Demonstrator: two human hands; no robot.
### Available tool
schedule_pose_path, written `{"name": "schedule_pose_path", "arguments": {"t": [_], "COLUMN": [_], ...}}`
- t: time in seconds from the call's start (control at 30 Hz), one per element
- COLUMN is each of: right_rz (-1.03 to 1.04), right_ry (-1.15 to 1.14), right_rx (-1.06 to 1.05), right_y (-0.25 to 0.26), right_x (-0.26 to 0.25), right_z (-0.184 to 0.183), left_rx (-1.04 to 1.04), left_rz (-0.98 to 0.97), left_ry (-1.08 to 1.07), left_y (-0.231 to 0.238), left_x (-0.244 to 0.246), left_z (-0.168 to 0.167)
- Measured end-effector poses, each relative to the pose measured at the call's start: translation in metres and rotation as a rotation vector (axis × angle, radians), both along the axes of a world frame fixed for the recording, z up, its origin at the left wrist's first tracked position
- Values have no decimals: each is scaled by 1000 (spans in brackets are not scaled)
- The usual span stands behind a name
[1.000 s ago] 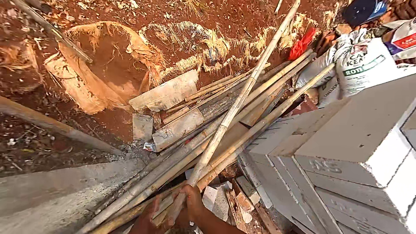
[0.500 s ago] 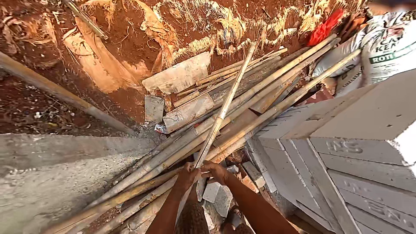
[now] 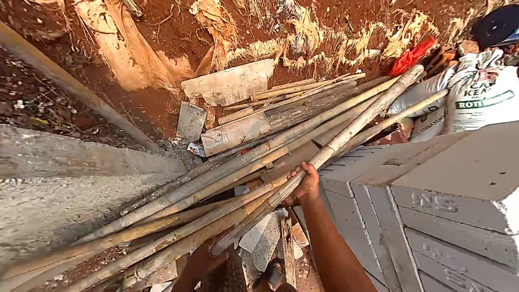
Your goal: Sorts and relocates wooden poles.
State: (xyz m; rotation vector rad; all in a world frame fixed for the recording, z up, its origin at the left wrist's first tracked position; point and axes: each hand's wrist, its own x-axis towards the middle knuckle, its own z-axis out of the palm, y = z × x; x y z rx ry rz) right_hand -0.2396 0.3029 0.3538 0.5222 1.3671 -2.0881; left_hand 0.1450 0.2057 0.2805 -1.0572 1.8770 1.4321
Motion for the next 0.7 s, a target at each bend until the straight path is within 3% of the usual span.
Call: {"name": "schedule_pose_path", "arguments": {"t": [0.13, 0.33, 0.53, 0.7], "right_rz": [-6, 60, 36, 7], "right_ry": [27, 55, 78, 161], "right_rx": [67, 76, 212, 269], "right_y": [-7, -4, -2, 1], "right_x": [35, 43, 65, 88], "right_z": [16, 41, 45, 62], "left_rx": [-254, -648, -724, -594], "left_rz": [-66, 52, 23, 15], "left_ry": [-3, 164, 169, 112], "left_y": [19, 55, 51, 39], "left_x": [-59, -57, -43, -38], "left_z": [15, 18, 10, 22]}}
